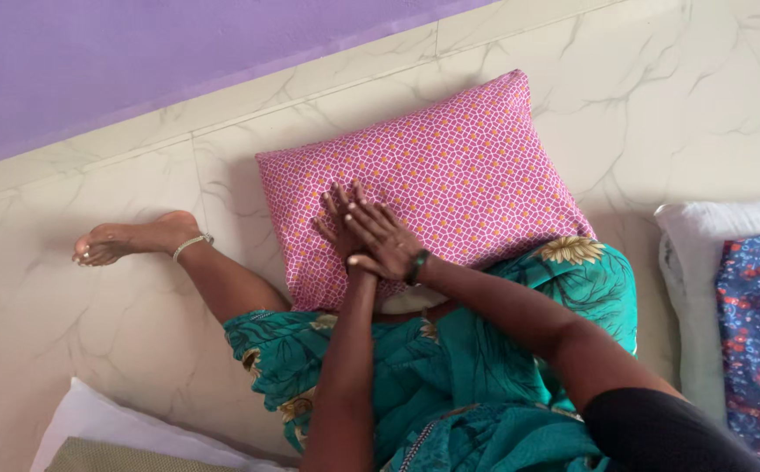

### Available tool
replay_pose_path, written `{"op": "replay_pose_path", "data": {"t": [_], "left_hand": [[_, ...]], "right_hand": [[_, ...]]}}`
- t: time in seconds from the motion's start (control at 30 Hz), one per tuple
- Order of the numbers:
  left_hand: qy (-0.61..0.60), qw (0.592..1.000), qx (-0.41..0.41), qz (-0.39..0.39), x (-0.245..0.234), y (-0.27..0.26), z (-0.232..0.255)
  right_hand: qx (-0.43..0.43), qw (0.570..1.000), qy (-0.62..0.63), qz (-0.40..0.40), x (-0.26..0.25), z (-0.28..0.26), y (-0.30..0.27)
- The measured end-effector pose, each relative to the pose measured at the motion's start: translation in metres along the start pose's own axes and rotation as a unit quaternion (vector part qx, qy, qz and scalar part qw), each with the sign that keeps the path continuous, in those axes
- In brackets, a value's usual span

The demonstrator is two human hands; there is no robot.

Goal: The person sits on the floor and puts pillowcases on several pillows one by one. They insert each pillow into a case, adjust the fabric to fit, and smooth the surface before moving to the next pillow.

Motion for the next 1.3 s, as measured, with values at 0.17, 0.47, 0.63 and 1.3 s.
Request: {"op": "replay_pose_path", "data": {"t": [0.17,0.47,0.63,1.3], "left_hand": [[0.006,0.975,-0.011,-0.223,-0.004,0.006,0.0],[-0.061,0.974,-0.017,-0.217,-0.021,-0.001,0.01],[-0.039,0.97,-0.012,-0.24,-0.019,-0.002,0.01],[-0.081,0.963,0.06,-0.25,-0.034,-0.007,0.065]], "right_hand": [[0.036,0.998,-0.04,-0.027,-0.008,0.038,0.046],[0.282,0.953,-0.027,-0.112,-0.065,0.174,-0.002],[0.409,0.911,0.006,-0.056,-0.06,0.235,-0.049],[0.452,0.892,0.013,0.023,-0.049,0.157,-0.11]]}}
Point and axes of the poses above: each hand's wrist, its own y-axis towards the middle knuckle, its own x-axis out of the palm, z = x × y, the point moved 3 cm from there along y, towards the middle knuckle, and after that the axes turned 12 degrees about -x, right-handed, at the moved point
